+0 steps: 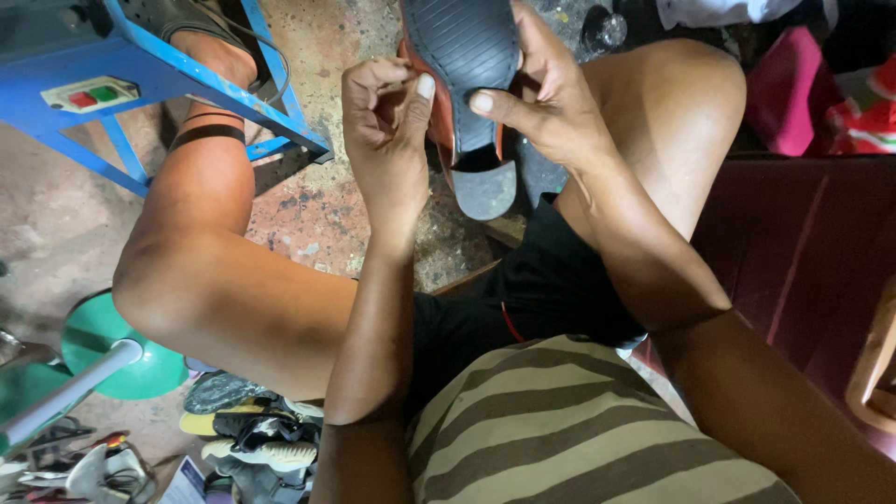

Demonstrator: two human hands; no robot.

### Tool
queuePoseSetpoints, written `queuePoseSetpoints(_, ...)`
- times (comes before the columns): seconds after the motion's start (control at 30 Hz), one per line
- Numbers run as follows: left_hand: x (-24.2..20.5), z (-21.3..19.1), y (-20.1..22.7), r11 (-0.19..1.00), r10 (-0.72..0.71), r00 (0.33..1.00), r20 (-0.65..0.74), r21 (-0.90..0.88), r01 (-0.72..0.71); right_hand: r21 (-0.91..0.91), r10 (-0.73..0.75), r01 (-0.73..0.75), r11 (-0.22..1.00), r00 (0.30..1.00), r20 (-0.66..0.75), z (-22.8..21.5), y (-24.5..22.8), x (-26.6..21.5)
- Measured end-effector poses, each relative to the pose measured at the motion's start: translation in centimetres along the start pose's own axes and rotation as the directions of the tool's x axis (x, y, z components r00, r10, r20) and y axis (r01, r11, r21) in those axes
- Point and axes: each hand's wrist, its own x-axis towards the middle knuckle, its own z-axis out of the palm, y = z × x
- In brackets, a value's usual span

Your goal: The person sits on the floor and repeatedly rubs the sole of a brown slip-on shoe against a grinding wheel. They rotate the shoe to treat different areas of the sole and occasionally inspect the contact point.

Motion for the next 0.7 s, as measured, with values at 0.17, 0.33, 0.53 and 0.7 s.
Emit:
queuePoseSetpoints(0.17, -0.4, 0.5, -0.3, 0.948, 0.071, 0.997, -0.03, 0.313, -0.058, -0.085, 0.017, -0.016, 0.996, 1.0, 0.014, -0.3, -0.1, -0.1)
queuePoseSetpoints(0.33, -0.9, 1.2, 0.5, 0.948, -0.031, 0.997, -0.065, 0.313, 0.049, -0.32, -0.009, 0.021, 0.947, 0.999, 0.039, -1.1, -0.3, 0.0)
queuePoseSetpoints(0.53, -1.5, 1.8, 0.3, 0.974, -0.039, 0.998, -0.056, 0.222, 0.05, -0.231, -0.027, 0.046, 0.972, 0.996, 0.084, -1.7, 0.3, -0.5)
queuePoseSetpoints(0.7, -1.9, 1.4, -0.5, 0.962, -0.014, 0.999, -0.035, 0.273, 0.024, -0.322, 0.039, -0.022, 0.946, 0.998, 0.047, -2.4, 1.1, -0.8)
